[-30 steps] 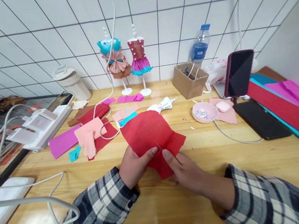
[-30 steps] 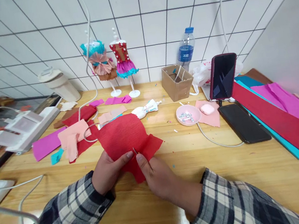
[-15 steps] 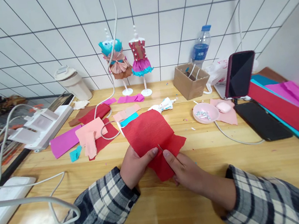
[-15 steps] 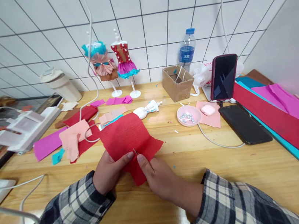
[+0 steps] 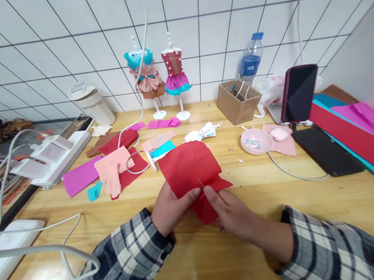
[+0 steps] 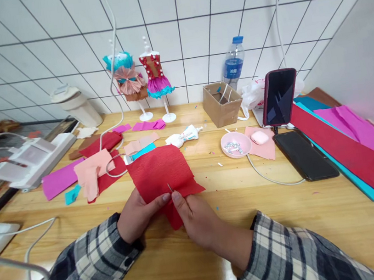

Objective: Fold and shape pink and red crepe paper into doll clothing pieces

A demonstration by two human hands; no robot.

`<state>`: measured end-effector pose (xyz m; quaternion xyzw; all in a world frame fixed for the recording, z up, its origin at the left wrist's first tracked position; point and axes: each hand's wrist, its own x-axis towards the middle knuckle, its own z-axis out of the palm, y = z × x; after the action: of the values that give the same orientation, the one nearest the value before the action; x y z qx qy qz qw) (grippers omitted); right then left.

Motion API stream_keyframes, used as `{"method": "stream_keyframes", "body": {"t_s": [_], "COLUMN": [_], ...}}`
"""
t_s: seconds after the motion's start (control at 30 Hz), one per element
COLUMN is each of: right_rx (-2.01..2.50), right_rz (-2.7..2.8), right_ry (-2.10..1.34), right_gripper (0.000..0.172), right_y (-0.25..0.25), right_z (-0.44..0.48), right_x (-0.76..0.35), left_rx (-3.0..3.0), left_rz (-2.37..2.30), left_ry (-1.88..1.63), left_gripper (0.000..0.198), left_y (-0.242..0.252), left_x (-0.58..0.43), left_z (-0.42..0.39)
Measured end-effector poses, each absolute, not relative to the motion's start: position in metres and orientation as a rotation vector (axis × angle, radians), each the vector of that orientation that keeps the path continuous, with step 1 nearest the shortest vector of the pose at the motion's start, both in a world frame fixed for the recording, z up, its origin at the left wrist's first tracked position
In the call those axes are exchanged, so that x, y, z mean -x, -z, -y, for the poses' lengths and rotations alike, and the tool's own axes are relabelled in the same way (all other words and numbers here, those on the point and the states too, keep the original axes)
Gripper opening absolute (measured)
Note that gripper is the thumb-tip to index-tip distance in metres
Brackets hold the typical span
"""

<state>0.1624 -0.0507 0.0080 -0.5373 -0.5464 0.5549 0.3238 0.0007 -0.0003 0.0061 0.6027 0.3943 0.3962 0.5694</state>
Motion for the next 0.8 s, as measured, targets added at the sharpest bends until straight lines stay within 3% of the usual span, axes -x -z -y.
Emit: {"method": "stream_keyframes", "body": {"t_s": [0.3,0.57,0.8], "right_rx": [1.450,1.387,1.393], "right_rz": [1.484,1.508,1.496], "right_ry": [-1.339,-1.392,-1.429], "right_gripper": [0.056,0.059,0.061], "right_y": [-0.0073,-0.0137,-0.0131], "right_z": [0.0500,0.0505,0.0527], "right_x": [-0.1618,-0.1639,-0.1637], "left_rx": [-1.402,-0.974,-1.087], "left_rz": [-0.902,-0.807,-0.887], "left_ry": [-0.931,-1.050,-0.974], "left_gripper": [0.040,0.036,0.043], "left_y": [-0.0072,-0.0092,-0.0059], "left_x": [-0.0008,0.0019,0.0020], "left_z": [0.0000,-0.0027,-0.0035]}}
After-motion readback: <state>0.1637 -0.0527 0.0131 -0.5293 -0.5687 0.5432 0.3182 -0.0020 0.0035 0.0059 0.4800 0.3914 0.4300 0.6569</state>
